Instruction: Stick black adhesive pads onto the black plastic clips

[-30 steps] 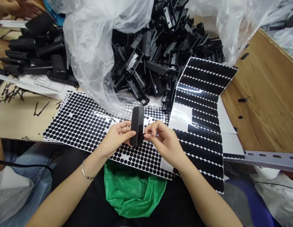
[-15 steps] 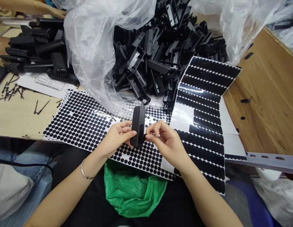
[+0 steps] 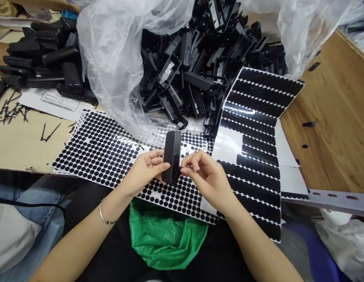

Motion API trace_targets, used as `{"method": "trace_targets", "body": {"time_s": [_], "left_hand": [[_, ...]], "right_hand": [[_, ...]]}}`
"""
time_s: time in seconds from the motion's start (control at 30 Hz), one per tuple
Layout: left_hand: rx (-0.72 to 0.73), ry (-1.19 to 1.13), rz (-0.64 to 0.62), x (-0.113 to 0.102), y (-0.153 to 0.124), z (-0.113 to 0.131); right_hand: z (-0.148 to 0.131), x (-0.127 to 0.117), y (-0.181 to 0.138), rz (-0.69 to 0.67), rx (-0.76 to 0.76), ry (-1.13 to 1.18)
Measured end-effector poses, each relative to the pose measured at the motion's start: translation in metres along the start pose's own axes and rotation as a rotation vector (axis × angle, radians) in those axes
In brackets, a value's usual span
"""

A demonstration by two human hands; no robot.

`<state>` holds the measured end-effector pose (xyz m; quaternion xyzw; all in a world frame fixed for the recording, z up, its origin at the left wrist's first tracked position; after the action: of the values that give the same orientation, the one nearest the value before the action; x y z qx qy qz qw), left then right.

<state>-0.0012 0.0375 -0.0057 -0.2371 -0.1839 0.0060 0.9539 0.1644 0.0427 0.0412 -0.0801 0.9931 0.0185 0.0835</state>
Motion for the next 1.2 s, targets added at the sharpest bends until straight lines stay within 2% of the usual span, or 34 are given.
{"method": "trace_targets", "body": {"time_s": [0.5, 1.2], "left_hand": [[-0.015, -0.015, -0.013, -0.0001, -0.0005, 0.0001], [0.014, 0.055, -0.034, -0.0033, -0.0008, -0.0045]], "right_hand": [[0.0029, -0.0002, 0.0010, -0.028, -0.019, 0.023], [-0.0021, 0.0016, 0.0004, -0.016, -0.048, -0.108]]}}
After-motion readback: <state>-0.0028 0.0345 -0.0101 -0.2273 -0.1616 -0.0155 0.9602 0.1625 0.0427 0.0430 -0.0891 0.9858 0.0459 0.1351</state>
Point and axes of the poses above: each hand's wrist, its own y-axis towards the middle knuckle, its own x-axis out of the palm, z = x × y, the point moved 3 cm from there along y, towards the middle knuckle, and after that the axes turned 13 degrees about z, right-handed, at the moved point
